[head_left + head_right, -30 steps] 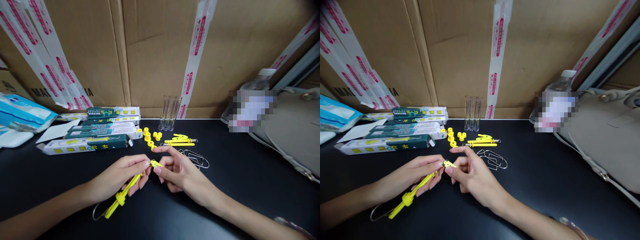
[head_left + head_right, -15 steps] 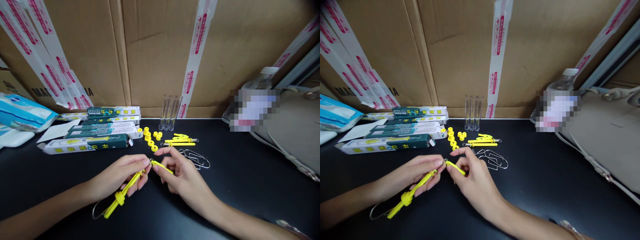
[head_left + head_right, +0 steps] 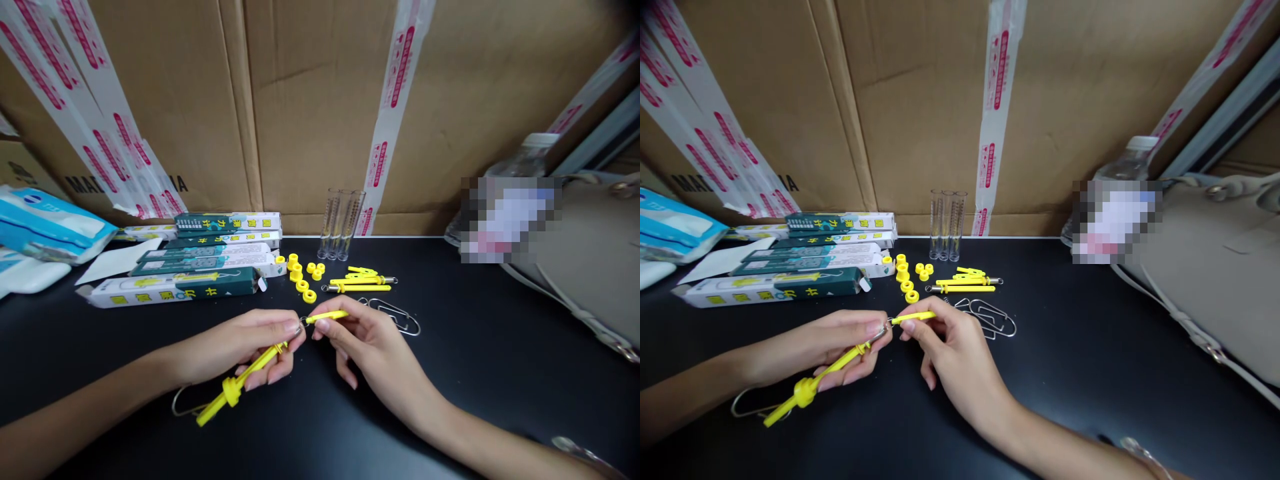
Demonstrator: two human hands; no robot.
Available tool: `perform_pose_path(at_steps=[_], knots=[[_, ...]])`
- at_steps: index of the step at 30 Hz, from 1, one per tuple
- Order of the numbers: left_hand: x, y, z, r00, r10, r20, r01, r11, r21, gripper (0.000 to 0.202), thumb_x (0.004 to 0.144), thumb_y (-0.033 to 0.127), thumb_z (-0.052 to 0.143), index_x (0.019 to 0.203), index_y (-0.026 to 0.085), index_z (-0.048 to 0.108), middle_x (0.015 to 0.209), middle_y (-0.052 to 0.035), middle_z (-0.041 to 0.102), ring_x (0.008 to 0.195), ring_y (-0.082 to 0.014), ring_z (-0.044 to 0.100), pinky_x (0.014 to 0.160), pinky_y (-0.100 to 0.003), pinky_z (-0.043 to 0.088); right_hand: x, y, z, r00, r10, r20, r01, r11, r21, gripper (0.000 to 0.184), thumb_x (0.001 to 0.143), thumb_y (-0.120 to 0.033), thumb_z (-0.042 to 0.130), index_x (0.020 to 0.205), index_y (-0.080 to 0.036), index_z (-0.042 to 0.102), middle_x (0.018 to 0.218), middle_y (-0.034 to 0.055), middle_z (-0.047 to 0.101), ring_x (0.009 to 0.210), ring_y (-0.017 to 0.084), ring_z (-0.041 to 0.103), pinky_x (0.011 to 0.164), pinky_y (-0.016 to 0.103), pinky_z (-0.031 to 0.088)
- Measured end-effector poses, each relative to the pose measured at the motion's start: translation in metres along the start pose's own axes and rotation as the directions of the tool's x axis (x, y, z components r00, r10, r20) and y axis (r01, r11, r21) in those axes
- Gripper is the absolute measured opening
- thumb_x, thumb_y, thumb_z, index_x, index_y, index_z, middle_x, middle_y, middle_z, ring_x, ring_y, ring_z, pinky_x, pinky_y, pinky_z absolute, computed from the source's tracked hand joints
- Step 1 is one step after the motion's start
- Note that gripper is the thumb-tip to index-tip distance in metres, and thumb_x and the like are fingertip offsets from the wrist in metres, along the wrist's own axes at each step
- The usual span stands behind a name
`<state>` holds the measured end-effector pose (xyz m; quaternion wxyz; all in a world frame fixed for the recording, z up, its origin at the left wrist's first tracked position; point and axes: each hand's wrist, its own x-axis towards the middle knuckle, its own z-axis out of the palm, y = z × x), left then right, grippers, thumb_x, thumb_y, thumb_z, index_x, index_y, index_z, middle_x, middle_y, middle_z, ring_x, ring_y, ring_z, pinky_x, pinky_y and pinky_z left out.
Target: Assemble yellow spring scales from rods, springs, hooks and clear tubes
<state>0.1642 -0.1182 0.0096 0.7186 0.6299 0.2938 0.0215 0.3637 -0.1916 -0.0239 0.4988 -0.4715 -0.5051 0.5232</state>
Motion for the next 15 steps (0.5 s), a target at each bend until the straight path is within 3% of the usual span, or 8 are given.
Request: perform_pose_path(at_steps=[7, 12, 15], knots=[[0.0, 0.001, 0.002, 1.0, 0.003, 0.005, -0.004, 0.999, 0.044, 0.04, 0.103, 0.056, 0.039, 0.089, 0.02, 0.046, 0.065, 0.0038, 0.056, 0.045, -0.0052, 0.038, 0.042, -0.015, 0.026, 0.0, -0.003, 0.004, 0.999, 0.033, -0.023, -0.031, 0.998, 0.063, 0.027, 0.088, -0.044, 0.07, 0.095, -0.019, 0.067, 0.057, -0.0096, 0.047, 0.034, 0.003, 0.04, 0.029, 0.013, 0.038], [0.002, -0.003, 0.0, 1.0, 0.03, -0.005, -0.03, 0.999, -0.017, 0.038, 0.1, 0.057, 0.046, 0.093, 0.02, 0.049, 0.07, 0.0026, 0.06, 0.046, -0.0053, 0.048, 0.042, -0.015, 0.031, 0.001, -0.008, 0.004, 0.999, -0.013, -0.046, 0.022, 0.977, 0.213, 0.035, 0.085, -0.042, 0.077, 0.108, -0.024, 0.057, 0.071, -0.0091, 0.054, 0.036, 0.001, 0.043, 0.031, 0.012, 0.04], [0.003, -0.003, 0.0, 1.0, 0.024, -0.009, -0.024, 0.998, -0.056, 0.038, 0.098, 0.058, 0.05, 0.095, 0.019, 0.051, 0.07, 0.0015, 0.062, 0.048, -0.008, 0.056, 0.041, -0.015, 0.033, 0.0, -0.011, 0.004, 1.0, -0.029, 0.001, 0.028, 0.968, 0.249, 0.03, 0.089, -0.042, 0.072, 0.106, -0.022, 0.057, 0.074, -0.007, 0.057, 0.04, 0.002, 0.047, 0.036, 0.012, 0.045]])
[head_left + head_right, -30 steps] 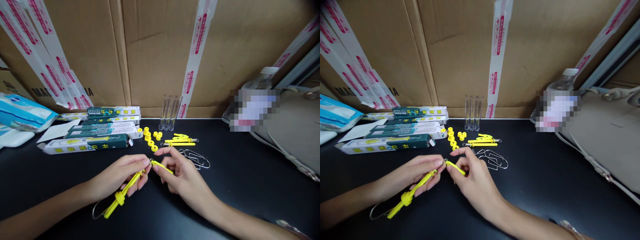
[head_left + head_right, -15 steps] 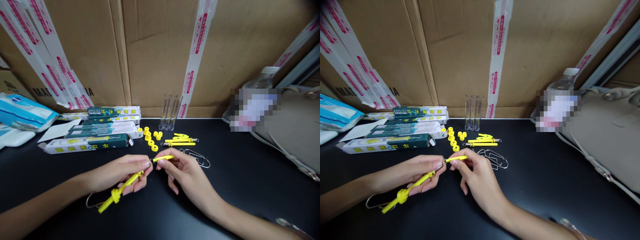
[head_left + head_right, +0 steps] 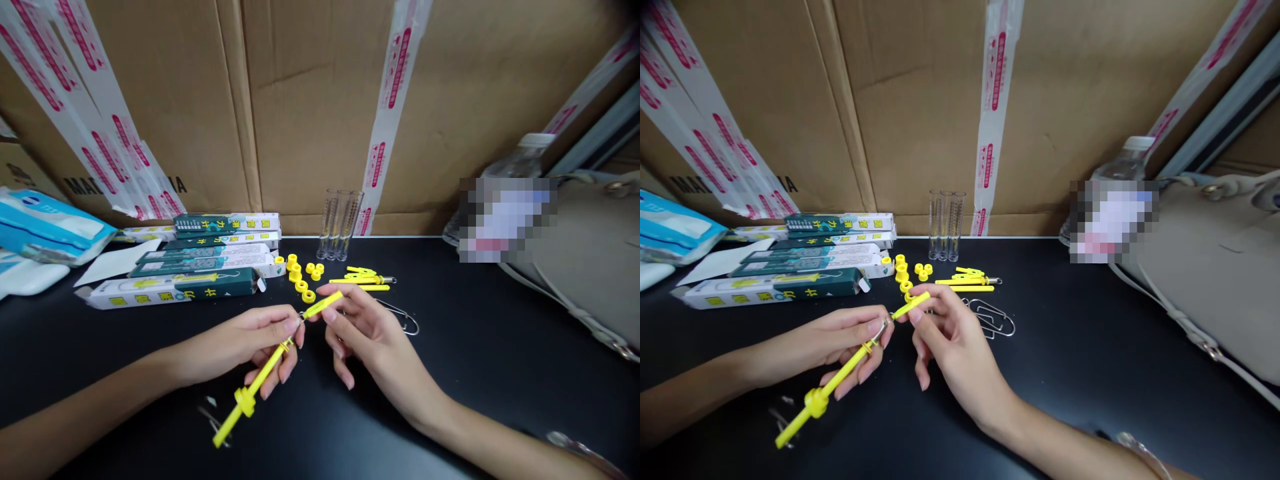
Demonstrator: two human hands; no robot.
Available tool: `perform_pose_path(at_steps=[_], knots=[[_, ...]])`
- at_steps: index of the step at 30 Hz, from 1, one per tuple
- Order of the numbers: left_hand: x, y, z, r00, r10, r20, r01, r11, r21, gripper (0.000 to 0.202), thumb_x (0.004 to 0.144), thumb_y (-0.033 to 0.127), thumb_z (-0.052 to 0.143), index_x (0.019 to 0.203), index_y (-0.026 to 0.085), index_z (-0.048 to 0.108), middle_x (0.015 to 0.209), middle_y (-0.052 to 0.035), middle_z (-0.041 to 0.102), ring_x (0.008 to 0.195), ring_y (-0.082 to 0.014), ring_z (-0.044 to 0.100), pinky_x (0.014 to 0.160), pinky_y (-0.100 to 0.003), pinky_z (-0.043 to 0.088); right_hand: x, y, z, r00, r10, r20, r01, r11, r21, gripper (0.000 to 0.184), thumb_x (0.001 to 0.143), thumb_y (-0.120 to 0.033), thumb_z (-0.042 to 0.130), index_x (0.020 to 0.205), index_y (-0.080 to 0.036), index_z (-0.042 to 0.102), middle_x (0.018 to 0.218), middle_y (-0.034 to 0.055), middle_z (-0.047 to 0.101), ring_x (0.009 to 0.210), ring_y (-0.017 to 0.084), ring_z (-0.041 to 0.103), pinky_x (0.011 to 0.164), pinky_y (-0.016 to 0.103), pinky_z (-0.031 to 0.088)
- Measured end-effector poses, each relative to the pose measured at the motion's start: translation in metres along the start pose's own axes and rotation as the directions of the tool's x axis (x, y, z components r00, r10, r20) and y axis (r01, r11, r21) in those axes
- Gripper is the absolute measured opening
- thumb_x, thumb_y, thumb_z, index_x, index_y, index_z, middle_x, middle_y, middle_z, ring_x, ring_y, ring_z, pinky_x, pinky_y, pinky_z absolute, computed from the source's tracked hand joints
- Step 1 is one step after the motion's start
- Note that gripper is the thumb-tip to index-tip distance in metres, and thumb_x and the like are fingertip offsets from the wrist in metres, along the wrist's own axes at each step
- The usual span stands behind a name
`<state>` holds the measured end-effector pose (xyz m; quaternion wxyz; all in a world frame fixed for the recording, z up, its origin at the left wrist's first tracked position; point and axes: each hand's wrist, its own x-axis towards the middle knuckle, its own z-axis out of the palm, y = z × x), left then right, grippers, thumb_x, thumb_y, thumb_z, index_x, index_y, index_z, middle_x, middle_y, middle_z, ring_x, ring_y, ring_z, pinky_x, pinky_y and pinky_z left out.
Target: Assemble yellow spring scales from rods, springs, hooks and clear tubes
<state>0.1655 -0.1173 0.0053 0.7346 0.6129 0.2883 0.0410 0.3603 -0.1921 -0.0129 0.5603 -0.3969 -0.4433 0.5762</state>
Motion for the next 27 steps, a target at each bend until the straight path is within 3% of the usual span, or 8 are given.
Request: perform_pose_path(at_steps=[3, 8, 12, 16, 20, 27], knots=[[0.0013, -0.0002, 0.0006, 1.0, 0.014, 0.0, -0.014, 1.0, -0.021, 0.037, 0.1, 0.056, 0.049, 0.093, 0.019, 0.051, 0.071, 0.0012, 0.063, 0.048, -0.0085, 0.058, 0.041, -0.015, 0.037, -0.0002, -0.0016, 0.0013, 0.999, -0.002, 0.04, 0.001, 1.0, 0.019, 0.029, 0.089, -0.043, 0.073, 0.1, -0.02, 0.059, 0.077, -0.0037, 0.06, 0.048, 0.004, 0.051, 0.039, 0.013, 0.049], [0.0016, -0.002, 0.0017, 0.999, 0.036, 0.02, -0.037, 0.998, 0.054, 0.038, 0.101, 0.054, 0.047, 0.095, 0.018, 0.055, 0.072, 0.0012, 0.062, 0.048, -0.0077, 0.058, 0.04, -0.014, 0.039, 0.0027, 0.0013, 0.0014, 1.0, -0.008, 0.025, 0.008, 1.0, 0.0, 0.031, 0.084, -0.043, 0.078, 0.097, -0.02, 0.062, 0.072, -0.006, 0.055, 0.046, 0.004, 0.049, 0.038, 0.013, 0.048], [0.0004, -0.0022, 0.0029, 1.0, 0.018, 0.018, -0.019, 0.995, 0.102, 0.04, 0.101, 0.055, 0.046, 0.105, 0.018, 0.061, 0.073, 0.001, 0.064, 0.046, -0.0053, 0.052, 0.038, -0.012, 0.037, 0.0042, 0.0044, -0.0002, 0.999, -0.032, -0.017, 0.032, 0.999, -0.02, 0.031, 0.081, -0.044, 0.08, 0.091, -0.019, 0.064, 0.072, -0.0049, 0.055, 0.053, 0.007, 0.052, 0.04, 0.015, 0.051], [0.0, -0.001, 0.0046, 1.0, 0.011, 0.016, -0.012, 0.996, 0.088, 0.038, 0.099, 0.052, 0.054, 0.114, 0.018, 0.059, 0.08, -0.0021, 0.07, 0.054, -0.0072, 0.058, 0.04, -0.011, 0.042, 0.0033, 0.0048, -0.0007, 0.999, -0.051, -0.014, 0.051, 0.999, -0.013, 0.028, 0.086, -0.043, 0.076, 0.097, -0.022, 0.061, 0.071, -0.0038, 0.058, 0.057, 0.011, 0.055, 0.042, 0.017, 0.052], [0.0005, 0.0004, 0.0068, 1.0, 0.012, -0.008, -0.011, 0.995, 0.098, 0.03, 0.097, 0.044, 0.062, 0.111, 0.018, 0.058, 0.087, -0.0025, 0.072, 0.059, -0.0068, 0.061, 0.041, -0.009, 0.043, 0.0036, 0.005, -0.0014, 0.998, -0.054, -0.011, 0.054, 0.999, -0.008, 0.025, 0.09, -0.042, 0.072, 0.098, -0.023, 0.058, 0.07, -0.0032, 0.063, 0.055, 0.01, 0.055, 0.045, 0.018, 0.051], [0.0001, -0.0003, 0.0093, 0.999, 0.01, -0.051, -0.004, 0.994, 0.111, 0.034, 0.095, 0.05, 0.061, 0.107, 0.018, 0.064, 0.084, -0.0015, 0.073, 0.056, -0.0073, 0.061, 0.038, -0.01, 0.041, 0.0045, 0.0068, -0.0025, 0.999, -0.033, -0.013, 0.033, 0.999, -0.007, 0.027, 0.09, -0.043, 0.072, 0.1, -0.022, 0.058, 0.067, -0.0045, 0.06, 0.054, 0.01, 0.053, 0.046, 0.018, 0.049]])
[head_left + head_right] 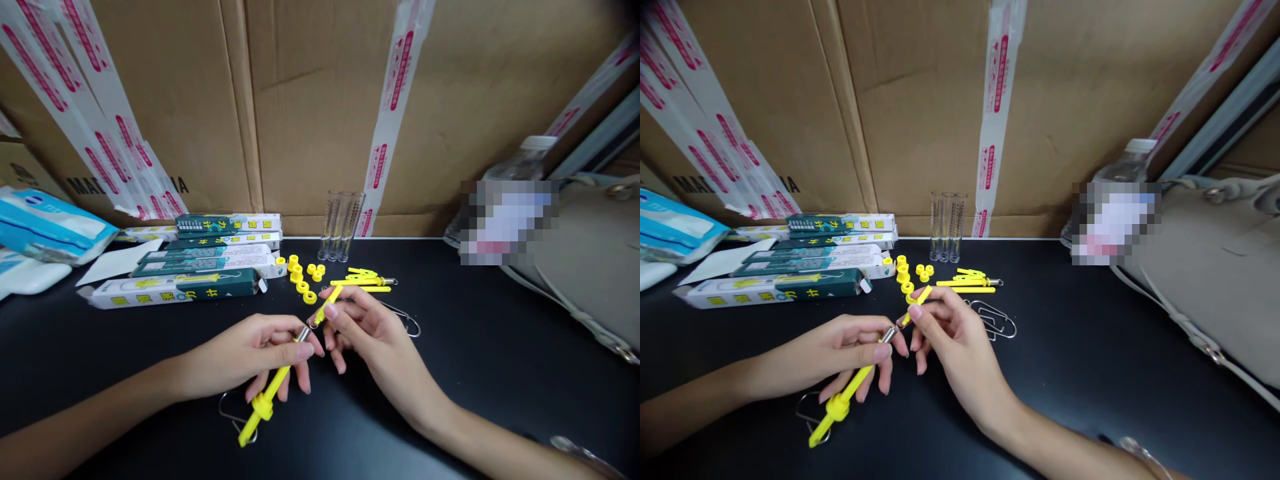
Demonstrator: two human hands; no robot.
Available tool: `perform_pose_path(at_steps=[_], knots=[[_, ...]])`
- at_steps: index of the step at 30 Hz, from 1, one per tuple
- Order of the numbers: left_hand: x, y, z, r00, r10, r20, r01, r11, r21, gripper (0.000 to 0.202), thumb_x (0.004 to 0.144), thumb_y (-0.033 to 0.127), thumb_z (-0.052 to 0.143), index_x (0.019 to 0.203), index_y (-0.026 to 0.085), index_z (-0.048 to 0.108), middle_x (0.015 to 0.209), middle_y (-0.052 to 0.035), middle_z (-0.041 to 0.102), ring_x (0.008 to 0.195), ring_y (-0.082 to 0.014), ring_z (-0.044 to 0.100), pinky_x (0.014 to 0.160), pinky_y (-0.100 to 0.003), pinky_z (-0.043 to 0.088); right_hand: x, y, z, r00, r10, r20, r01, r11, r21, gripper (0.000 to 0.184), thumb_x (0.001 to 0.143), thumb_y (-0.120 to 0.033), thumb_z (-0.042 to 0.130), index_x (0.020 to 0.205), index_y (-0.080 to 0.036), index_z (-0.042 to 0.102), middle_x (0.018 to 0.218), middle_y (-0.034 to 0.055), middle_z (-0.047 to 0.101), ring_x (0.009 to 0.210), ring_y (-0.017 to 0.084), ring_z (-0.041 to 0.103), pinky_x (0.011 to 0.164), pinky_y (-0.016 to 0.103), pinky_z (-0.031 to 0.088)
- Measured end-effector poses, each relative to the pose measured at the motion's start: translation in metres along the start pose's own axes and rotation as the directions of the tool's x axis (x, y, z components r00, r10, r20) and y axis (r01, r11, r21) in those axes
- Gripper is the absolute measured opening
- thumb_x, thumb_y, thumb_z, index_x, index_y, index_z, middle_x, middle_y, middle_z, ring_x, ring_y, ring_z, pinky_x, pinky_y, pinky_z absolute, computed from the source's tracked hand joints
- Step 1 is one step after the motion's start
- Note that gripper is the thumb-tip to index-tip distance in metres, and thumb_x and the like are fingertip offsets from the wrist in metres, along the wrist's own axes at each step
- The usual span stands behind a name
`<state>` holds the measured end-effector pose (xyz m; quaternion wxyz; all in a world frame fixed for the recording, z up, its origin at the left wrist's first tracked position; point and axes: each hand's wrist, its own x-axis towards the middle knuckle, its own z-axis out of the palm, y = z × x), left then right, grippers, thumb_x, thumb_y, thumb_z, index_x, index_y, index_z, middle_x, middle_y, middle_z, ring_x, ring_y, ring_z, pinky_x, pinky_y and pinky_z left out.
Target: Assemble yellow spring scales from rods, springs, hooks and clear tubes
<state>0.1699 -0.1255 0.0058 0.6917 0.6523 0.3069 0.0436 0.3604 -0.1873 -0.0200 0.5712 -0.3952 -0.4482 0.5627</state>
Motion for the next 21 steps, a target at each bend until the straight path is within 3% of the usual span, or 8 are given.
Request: perform_pose_path(at_steps=[5, 11, 16, 21], knots=[[0.002, -0.006, -0.004, 0.999, 0.028, 0.025, -0.027, 0.998, -0.058, 0.038, 0.095, 0.05, 0.062, 0.116, 0.018, 0.058, 0.083, -0.0029, 0.073, 0.055, -0.0087, 0.062, 0.038, -0.012, 0.042, -0.001, -0.002, 0.001, 1.0, -0.011, -0.027, 0.011, 1.0, 0.003, 0.028, 0.088, -0.043, 0.073, 0.096, -0.023, 0.056, 0.07, -0.0039, 0.061, 0.055, 0.01, 0.053, 0.045, 0.018, 0.049], [0.001, -0.007, -0.002, 0.999, 0.044, -0.006, -0.044, 0.999, 0.013, 0.036, 0.099, 0.052, 0.052, 0.104, 0.018, 0.061, 0.075, -0.0004, 0.07, 0.045, -0.0054, 0.048, 0.038, -0.013, 0.03, -0.002, -0.004, 0.002, 0.999, -0.031, -0.019, 0.031, 1.0, 0.0, 0.028, 0.088, -0.042, 0.074, 0.098, -0.023, 0.057, 0.072, -0.0027, 0.062, 0.062, 0.013, 0.059, 0.051, 0.022, 0.051], [-0.001, -0.007, 0.01, 0.99, 0.103, -0.092, -0.09, 0.987, 0.134, 0.038, 0.1, 0.053, 0.047, 0.095, 0.019, 0.063, 0.061, 0.0054, 0.055, 0.05, -0.0086, 0.042, 0.048, -0.019, 0.033, -0.002, -0.005, 0.0, 0.999, -0.046, -0.016, 0.045, 0.998, -0.042, 0.024, 0.09, -0.04, 0.072, 0.1, -0.023, 0.059, 0.076, -0.0009, 0.068, 0.062, 0.014, 0.063, 0.06, 0.027, 0.052], [-0.003, -0.012, 0.023, 0.955, 0.127, -0.267, -0.086, 0.984, 0.159, 0.042, 0.102, 0.057, 0.037, 0.084, 0.021, 0.051, 0.064, 0.0064, 0.042, 0.057, -0.0119, 0.036, 0.053, -0.023, 0.031, -0.002, -0.007, 0.0, 0.998, -0.063, -0.029, 0.061, 0.996, -0.064, 0.022, 0.089, -0.038, 0.073, 0.097, -0.021, 0.061, 0.071, -0.0021, 0.065, 0.063, 0.013, 0.062, 0.06, 0.024, 0.052]])
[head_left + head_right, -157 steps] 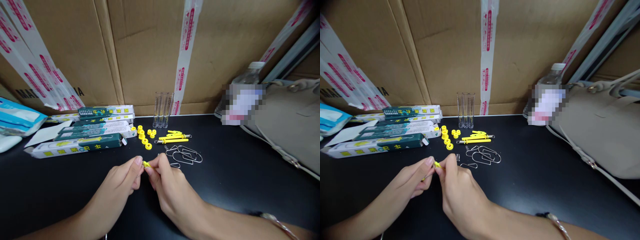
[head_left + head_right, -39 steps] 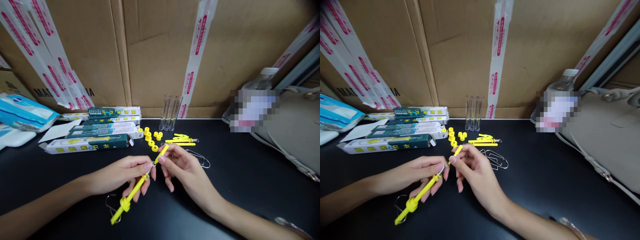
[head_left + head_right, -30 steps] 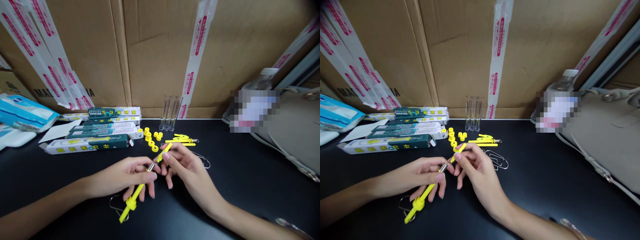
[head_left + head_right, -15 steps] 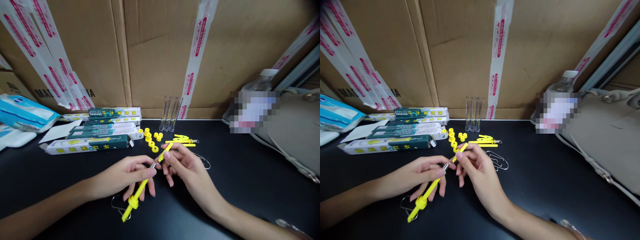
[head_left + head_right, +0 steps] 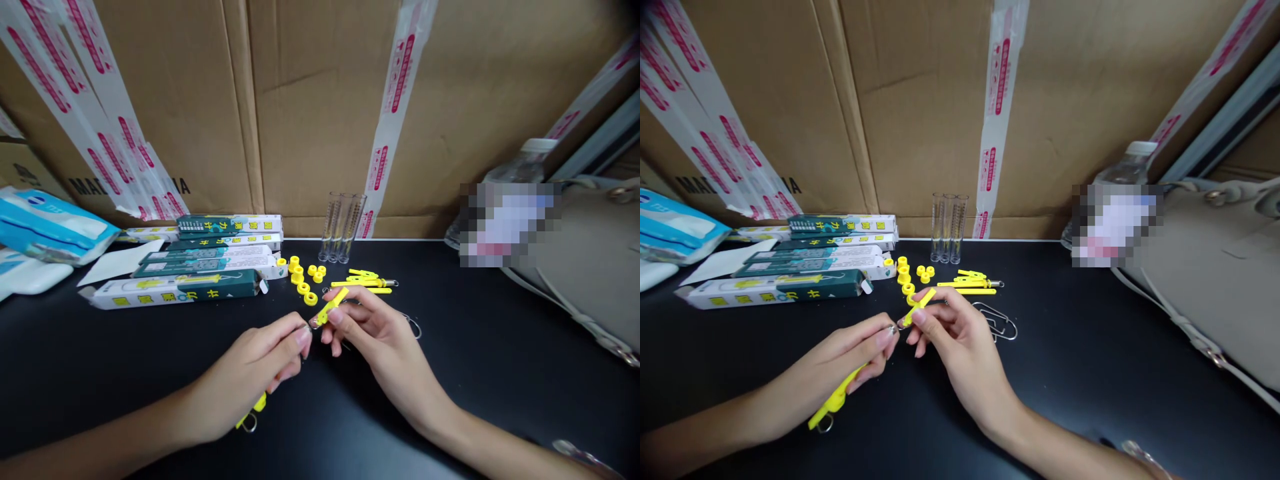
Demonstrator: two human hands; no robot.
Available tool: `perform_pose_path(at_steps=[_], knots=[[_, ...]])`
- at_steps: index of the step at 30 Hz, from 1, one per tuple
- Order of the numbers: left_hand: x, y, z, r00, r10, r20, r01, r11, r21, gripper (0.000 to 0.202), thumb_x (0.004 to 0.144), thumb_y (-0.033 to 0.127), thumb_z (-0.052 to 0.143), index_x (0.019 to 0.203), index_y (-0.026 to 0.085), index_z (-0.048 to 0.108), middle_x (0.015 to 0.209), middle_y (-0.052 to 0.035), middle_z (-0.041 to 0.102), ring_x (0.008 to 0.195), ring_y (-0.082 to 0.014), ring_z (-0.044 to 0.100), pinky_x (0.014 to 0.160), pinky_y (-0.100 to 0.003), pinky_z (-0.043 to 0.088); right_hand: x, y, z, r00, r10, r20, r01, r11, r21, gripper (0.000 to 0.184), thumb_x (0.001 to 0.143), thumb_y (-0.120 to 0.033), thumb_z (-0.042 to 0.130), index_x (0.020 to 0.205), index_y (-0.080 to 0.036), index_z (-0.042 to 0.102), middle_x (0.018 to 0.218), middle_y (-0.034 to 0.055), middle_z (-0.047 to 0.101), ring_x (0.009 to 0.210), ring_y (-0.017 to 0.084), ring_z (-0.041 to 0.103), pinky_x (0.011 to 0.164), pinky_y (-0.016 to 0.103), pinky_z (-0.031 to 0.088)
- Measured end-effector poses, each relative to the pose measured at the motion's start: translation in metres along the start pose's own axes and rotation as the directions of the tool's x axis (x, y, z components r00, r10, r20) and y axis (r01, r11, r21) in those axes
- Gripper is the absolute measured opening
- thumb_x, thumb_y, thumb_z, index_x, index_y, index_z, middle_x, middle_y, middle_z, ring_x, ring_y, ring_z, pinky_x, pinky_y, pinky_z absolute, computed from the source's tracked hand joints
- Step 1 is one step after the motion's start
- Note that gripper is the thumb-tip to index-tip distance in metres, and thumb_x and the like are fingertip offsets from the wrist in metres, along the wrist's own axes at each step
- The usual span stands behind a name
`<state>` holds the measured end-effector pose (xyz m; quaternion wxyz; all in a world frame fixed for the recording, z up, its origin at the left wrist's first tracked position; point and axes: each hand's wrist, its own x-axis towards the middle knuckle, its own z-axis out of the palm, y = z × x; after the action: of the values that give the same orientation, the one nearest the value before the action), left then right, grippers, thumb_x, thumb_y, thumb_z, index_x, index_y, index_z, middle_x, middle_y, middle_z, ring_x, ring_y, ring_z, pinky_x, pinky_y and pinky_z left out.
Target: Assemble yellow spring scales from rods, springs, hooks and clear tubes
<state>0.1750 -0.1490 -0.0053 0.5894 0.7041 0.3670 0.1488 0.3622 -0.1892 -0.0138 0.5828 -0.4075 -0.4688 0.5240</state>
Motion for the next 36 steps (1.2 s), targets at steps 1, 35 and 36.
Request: perform_pose_path(at_steps=[1, 35, 36], knots=[[-0.002, 0.0, 0.002, 1.0, 0.009, -0.028, -0.008, 0.999, 0.039, 0.043, 0.104, 0.056, 0.034, 0.081, 0.022, 0.047, 0.065, 0.0062, 0.041, 0.058, -0.0125, 0.036, 0.055, -0.024, 0.031, 0.0, 0.0, 0.0, 1.0, -0.004, 0.008, 0.004, 1.0, -0.005, 0.022, 0.089, -0.038, 0.073, 0.095, -0.021, 0.061, 0.071, -0.0021, 0.065, 0.064, 0.013, 0.062, 0.06, 0.024, 0.052], [-0.013, 0.013, 0.004, 0.952, 0.172, 0.253, -0.298, 0.337, 0.893, 0.035, 0.108, 0.026, 0.017, 0.095, 0.021, 0.049, 0.077, -0.0046, 0.068, 0.06, -0.0257, 0.065, 0.054, -0.034, 0.035, -0.003, -0.006, 0.001, 0.994, 0.019, 0.108, -0.024, 0.999, 0.045, 0.029, 0.077, -0.042, 0.085, 0.073, -0.019, 0.067, 0.068, -0.0004, 0.067, 0.059, 0.012, 0.055, 0.058, 0.025, 0.047], [-0.013, 0.013, 0.005, 0.953, 0.164, 0.256, -0.297, 0.324, 0.898, 0.034, 0.108, 0.025, 0.018, 0.095, 0.021, 0.049, 0.078, -0.0045, 0.068, 0.06, -0.0262, 0.065, 0.055, -0.035, 0.036, -0.003, -0.006, 0.001, 0.993, 0.011, 0.115, -0.017, 0.999, 0.046, 0.03, 0.077, -0.042, 0.085, 0.073, -0.019, 0.067, 0.068, -0.0003, 0.067, 0.059, 0.012, 0.055, 0.058, 0.024, 0.047]])
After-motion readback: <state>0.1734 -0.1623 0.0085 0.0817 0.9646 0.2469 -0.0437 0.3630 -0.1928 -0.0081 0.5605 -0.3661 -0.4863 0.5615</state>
